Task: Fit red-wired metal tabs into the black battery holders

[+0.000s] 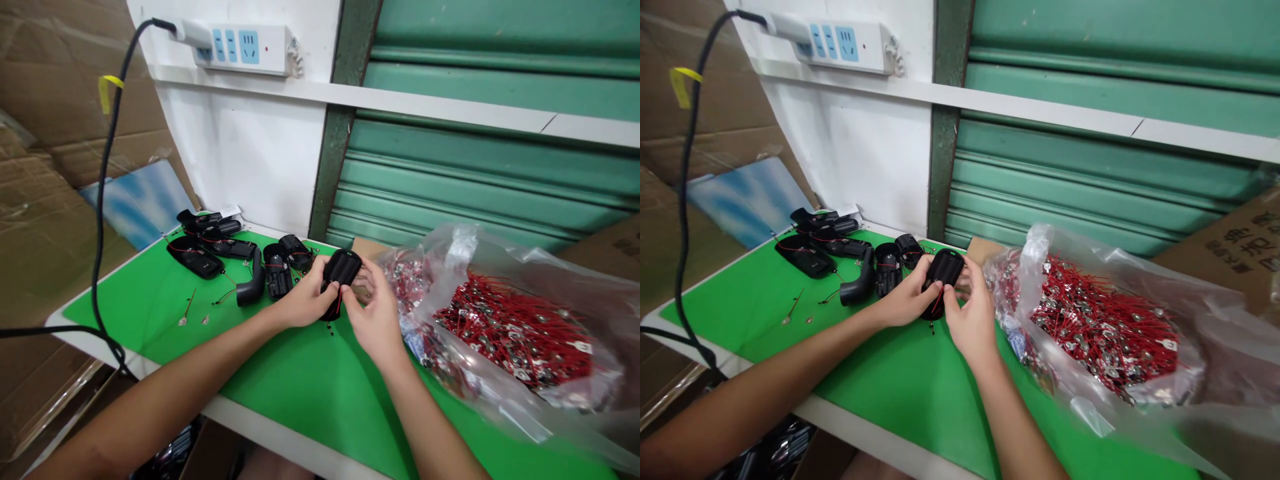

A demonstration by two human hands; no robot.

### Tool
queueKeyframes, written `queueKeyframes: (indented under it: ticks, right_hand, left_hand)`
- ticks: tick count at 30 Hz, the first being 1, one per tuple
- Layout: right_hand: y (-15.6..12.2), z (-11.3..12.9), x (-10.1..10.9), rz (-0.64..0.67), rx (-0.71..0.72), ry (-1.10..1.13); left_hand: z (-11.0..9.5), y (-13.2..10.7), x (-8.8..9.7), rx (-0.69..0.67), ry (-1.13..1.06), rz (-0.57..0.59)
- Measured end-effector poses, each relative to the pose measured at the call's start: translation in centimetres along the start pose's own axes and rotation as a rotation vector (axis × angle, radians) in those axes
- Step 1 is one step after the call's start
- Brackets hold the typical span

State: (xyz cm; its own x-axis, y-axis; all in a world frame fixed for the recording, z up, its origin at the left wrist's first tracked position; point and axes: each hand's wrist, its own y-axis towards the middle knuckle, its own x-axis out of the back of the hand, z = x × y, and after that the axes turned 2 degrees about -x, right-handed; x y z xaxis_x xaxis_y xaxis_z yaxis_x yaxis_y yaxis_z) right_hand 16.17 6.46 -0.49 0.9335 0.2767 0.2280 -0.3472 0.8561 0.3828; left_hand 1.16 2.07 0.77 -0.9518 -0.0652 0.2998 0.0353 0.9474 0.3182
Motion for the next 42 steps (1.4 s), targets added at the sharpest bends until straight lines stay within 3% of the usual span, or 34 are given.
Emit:
queueKeyframes:
  ticks: [21, 29, 34, 42]
  right_hand:
    - [-0.3, 0.3, -1.0, -0.099, -0.057, -0.013]
    - [0.4, 0.2, 0.2, -0.003, -0.015, 0.019]
    - [0.7, -0.1, 0.4, -0.016, -0.002, 0.049]
    - [1.0, -0.3, 0.3, -0.06, -0.115, 0.175]
  left_hand:
    - [0.8, -0.1, -1.0, 0.025, 0.091, -0.066]
    - [0.7, 1.1, -0.2, 0.218, -0.307, -0.009]
    - [1.1, 1.1, -0.1, 0.167, -0.353, 0.03]
    - [1.9, 0.8, 0.1, 0.081, -0.268, 0.083]
